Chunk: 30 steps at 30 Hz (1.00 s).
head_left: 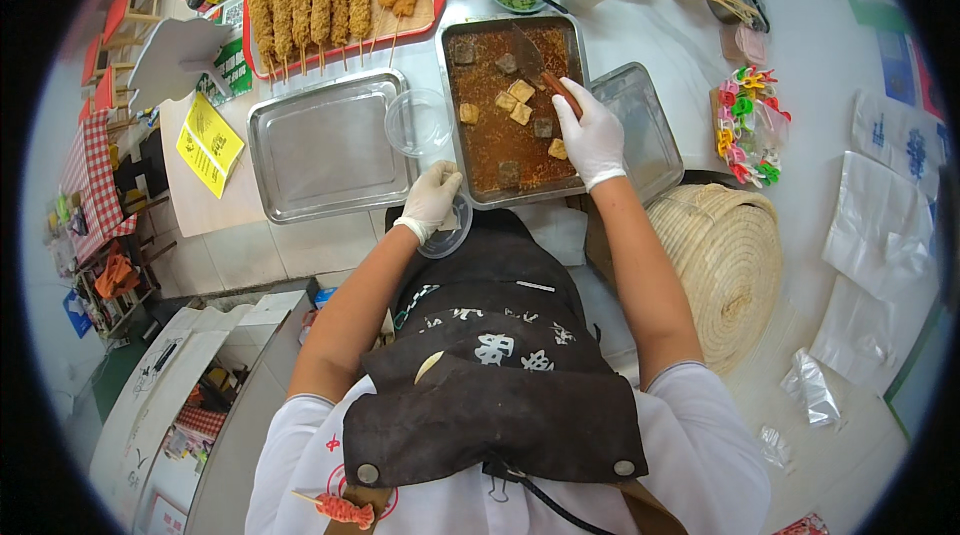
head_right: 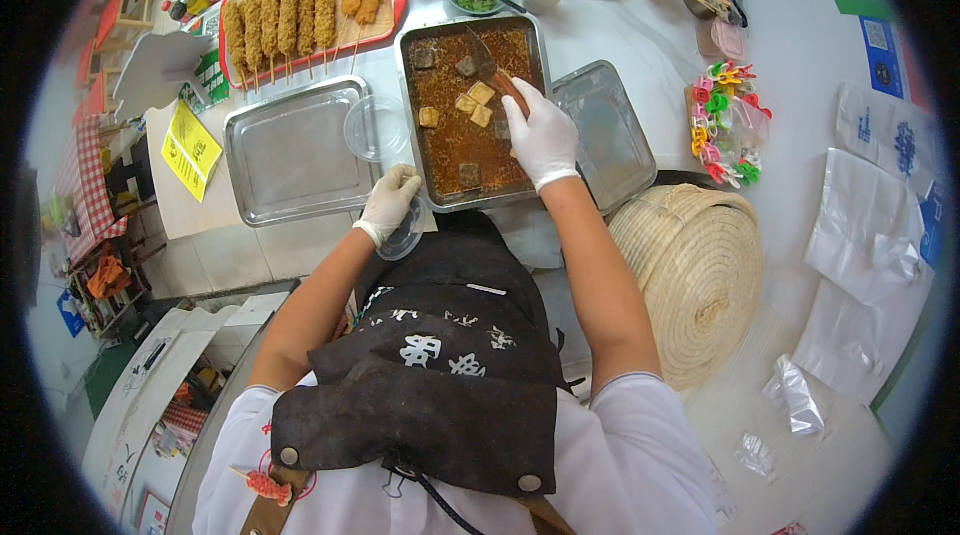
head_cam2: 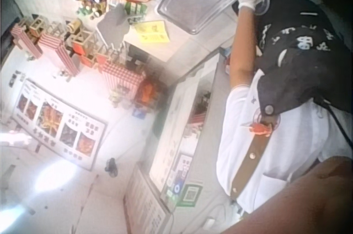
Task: The person scoops seasoned cubes from a metal tray into a plastic container using a spatula, then adds skewers and a spoonful of sauce from a refrigerator. They sprinkle chopped green onions on top, place a lid on the container, and set it on the counter.
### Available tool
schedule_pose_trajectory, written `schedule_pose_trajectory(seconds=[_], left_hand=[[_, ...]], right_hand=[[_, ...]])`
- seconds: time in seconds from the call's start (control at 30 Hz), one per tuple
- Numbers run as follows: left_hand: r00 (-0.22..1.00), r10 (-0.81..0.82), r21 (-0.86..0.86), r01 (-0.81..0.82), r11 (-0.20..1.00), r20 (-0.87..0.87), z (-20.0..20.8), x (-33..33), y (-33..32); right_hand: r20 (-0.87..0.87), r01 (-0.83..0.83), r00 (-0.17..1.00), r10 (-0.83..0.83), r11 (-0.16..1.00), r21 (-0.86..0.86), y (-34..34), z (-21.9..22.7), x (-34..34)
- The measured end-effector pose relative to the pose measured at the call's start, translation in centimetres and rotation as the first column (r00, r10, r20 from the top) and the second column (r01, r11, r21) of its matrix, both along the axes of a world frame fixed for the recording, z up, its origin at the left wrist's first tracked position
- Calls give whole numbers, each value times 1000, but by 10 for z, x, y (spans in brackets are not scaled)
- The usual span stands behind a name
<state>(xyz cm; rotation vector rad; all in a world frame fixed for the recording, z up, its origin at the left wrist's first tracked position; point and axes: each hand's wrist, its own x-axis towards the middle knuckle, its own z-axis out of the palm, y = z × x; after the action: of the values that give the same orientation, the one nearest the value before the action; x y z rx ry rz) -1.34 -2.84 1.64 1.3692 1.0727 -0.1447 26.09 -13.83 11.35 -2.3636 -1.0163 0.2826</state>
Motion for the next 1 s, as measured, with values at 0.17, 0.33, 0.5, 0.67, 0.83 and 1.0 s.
schedule_pose_trajectory(seconds=[0.17, 0.33, 0.5, 0.67, 0.83, 1.0], left_hand=[[1000, -3, 5, 3, 1000, 6, 1, 0, 0], [1000, -21, 23, 22, 1000, -10, 10, 3, 1], [1000, -10, -20, 9, 1000, -4, 10, 3, 1], [999, -20, 59, 18, 998, 30, 0, 1, -1], [1000, 2, 21, -3, 1000, 29, -9, -2, -2], [1000, 10, 26, -11, 1000, 20, -11, -2, -3]], right_hand=[[426, -371, 824, 374, 924, -93, -8, -10, -7], [472, -317, 789, 395, 918, -237, -14, -28, -4], [538, -263, 770, 341, 939, -220, -21, -25, 9], [573, -181, 788, 225, 974, -133, -19, -25, 30], [488, -171, 847, 211, 977, -126, -11, -32, 48], [358, -147, 919, 163, 986, -74, 2, -37, 54]])
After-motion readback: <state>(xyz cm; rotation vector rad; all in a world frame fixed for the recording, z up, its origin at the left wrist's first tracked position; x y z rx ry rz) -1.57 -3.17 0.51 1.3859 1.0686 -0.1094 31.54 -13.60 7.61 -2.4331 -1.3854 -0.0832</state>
